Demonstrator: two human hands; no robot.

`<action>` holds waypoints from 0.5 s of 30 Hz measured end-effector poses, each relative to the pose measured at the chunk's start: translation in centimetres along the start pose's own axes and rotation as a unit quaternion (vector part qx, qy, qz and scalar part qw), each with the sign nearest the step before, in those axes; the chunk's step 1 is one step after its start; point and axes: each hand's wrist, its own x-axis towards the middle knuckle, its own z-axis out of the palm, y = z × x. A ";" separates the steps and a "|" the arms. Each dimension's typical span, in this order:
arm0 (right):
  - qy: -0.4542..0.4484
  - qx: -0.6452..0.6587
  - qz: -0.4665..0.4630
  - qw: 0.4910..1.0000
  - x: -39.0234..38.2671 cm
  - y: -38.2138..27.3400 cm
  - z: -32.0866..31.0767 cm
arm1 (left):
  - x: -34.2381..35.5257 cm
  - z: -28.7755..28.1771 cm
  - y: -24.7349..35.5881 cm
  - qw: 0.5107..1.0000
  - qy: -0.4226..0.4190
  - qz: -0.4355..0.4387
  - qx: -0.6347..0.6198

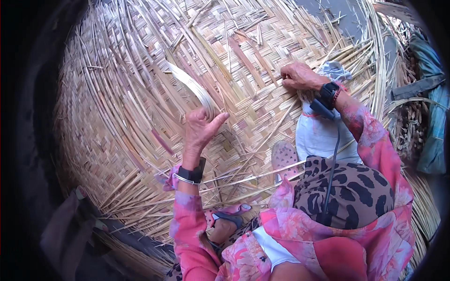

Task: Weaving and interlocking bamboo strips to create or repair a mat.

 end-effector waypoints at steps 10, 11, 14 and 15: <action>-0.010 0.094 0.010 0.995 0.8 0.0 -0.5 | 4.9 2.7 -2.4 0.950 -0.068 -0.251 -0.171; -0.068 0.085 0.042 0.993 0.5 -0.3 -2.0 | 5.2 3.1 -2.2 0.939 -0.064 -0.238 -0.240; -0.097 0.039 0.039 0.994 0.7 1.5 -1.6 | 4.0 3.0 -1.5 0.924 -0.080 -0.199 -0.315; -0.122 0.091 0.048 0.987 0.6 1.7 -1.6 | 3.1 2.7 -1.0 0.931 -0.085 -0.154 -0.320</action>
